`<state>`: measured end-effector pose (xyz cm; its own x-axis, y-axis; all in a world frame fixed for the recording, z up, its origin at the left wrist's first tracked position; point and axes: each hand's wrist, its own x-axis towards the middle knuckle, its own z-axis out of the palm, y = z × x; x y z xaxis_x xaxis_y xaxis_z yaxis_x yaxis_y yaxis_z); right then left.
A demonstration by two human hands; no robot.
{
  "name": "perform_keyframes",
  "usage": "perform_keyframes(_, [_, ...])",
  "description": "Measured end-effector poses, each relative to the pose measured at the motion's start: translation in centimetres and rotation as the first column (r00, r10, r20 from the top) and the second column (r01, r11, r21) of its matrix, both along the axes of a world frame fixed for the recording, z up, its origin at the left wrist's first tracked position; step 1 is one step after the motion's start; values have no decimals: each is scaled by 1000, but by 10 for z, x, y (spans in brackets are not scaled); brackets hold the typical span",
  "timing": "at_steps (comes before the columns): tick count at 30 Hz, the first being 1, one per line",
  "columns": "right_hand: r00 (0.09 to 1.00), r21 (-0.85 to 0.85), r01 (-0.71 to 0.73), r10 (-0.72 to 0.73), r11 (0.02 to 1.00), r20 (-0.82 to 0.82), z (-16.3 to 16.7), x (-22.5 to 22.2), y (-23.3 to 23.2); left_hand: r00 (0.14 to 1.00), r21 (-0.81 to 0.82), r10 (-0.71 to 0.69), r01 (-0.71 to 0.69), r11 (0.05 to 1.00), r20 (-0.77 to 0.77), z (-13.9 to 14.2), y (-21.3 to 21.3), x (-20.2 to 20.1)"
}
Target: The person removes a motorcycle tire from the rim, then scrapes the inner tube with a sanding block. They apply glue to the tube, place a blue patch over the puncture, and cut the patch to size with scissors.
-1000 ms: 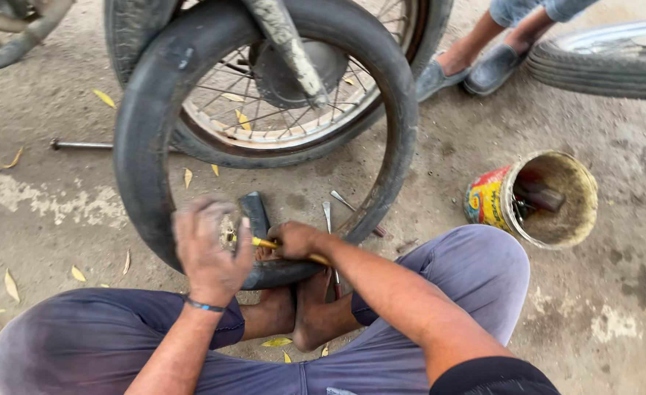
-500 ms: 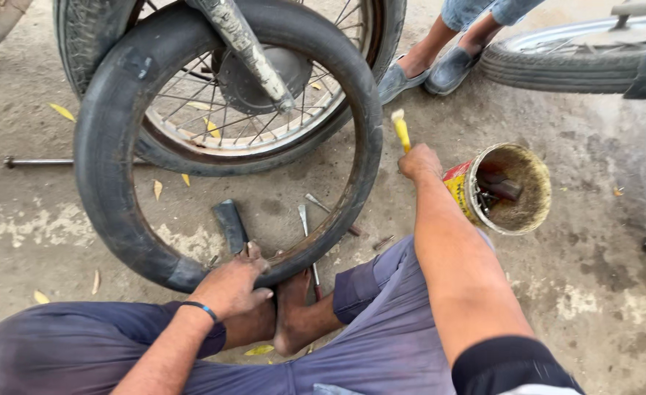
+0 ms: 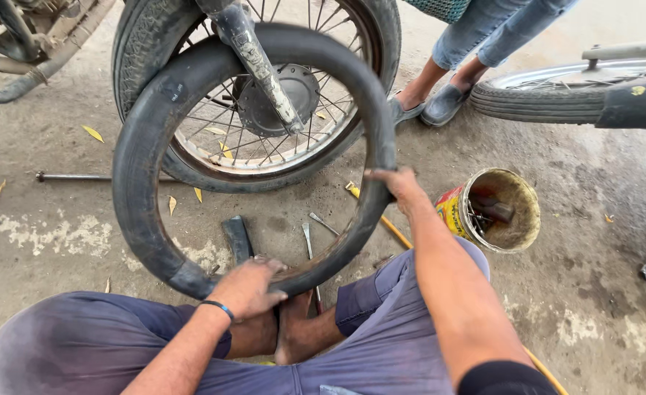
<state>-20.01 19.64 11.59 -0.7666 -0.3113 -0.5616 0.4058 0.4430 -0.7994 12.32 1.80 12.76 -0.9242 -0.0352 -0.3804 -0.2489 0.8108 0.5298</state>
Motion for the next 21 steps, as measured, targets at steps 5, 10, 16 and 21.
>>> perform_keyframes(5, [983, -527, -5, -93, 850, -158, 40, 1, 29, 998, 108, 68, -68, 992, 1, 35, 37, 15])
perform_keyframes(10, [965, -757, -203, -4, 621, -262, 121, 45, 20, 829, 537, 347, -68, 841, -438, 64, 73, 51])
perform_keyframes(16, [829, -704, -552, 207, 446, -519, 201, 182, -104, 551, 978, 829, 103, -180, 94, 93, 69, 104])
perform_keyframes(21, [809, -632, -524, 102, 571, -579, 224, 251, -199, 14, 960, 996, -266, 89, -88, 136, 29, 165])
